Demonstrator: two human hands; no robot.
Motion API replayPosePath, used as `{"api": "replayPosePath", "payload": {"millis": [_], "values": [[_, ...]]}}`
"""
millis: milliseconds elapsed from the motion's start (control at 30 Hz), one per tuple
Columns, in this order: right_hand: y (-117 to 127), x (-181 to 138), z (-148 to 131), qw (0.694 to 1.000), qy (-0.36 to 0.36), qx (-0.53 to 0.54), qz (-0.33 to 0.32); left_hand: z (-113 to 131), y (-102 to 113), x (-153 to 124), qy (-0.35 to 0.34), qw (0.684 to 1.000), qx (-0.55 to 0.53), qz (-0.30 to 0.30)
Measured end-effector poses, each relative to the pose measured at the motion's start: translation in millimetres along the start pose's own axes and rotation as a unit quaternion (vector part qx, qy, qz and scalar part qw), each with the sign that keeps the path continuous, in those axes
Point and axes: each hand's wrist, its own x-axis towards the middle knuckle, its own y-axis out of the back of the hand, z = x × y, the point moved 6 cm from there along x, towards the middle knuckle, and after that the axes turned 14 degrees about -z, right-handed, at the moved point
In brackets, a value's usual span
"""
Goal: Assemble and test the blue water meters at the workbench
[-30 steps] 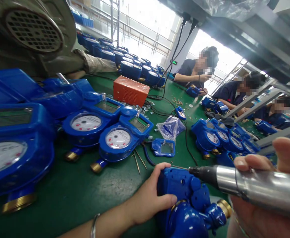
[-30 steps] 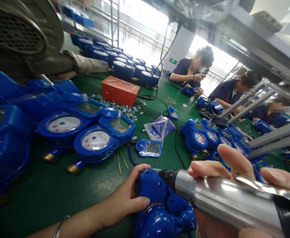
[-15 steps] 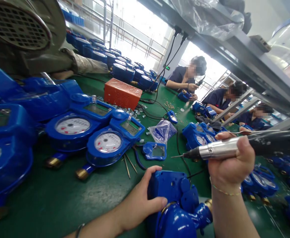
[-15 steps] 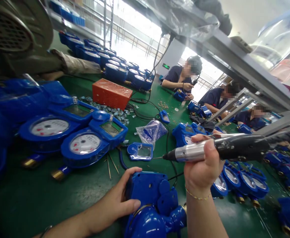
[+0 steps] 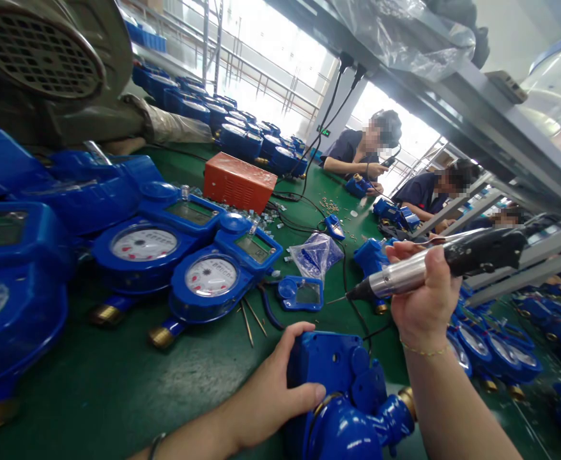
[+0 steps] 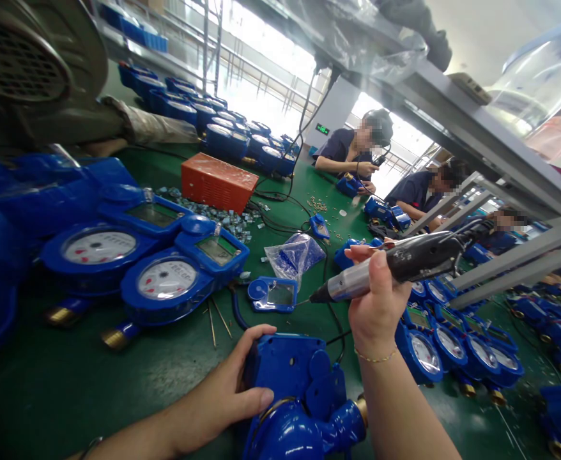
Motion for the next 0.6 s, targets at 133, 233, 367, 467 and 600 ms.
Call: {"api": "replayPosePath", "payload": {"millis": [133,233,367,467,600], "values": [[1.0,-2.2,5.2,0.997,-0.062,0.039,-0.011,-1.3,-0.5,0.1,0.004,1.0,0.011,-0.009],[5.7,-4.0,12.4,0.985,-0.134,0.108,0.012,-1.2,-0.7,0.1,-0.002,1.0,0.007,-0.008],[3.0,-8.1,2.0,0.978,-0.136,0.158,-0.009,-2.0,0.0,-0.9,0.016,1.0,0.026,0.001],[-3.2,-16.6,-28.3,0.986,-0.057,0.147,-0.054,-3.7,1.6,-2.4,0.038,0.999,0.033,0.014],[-7.9,-34.6,-67.2,0.986,-0.022,0.127,-0.103,-5.7,2.0,-3.2,0.05,0.998,0.027,0.024]]}}
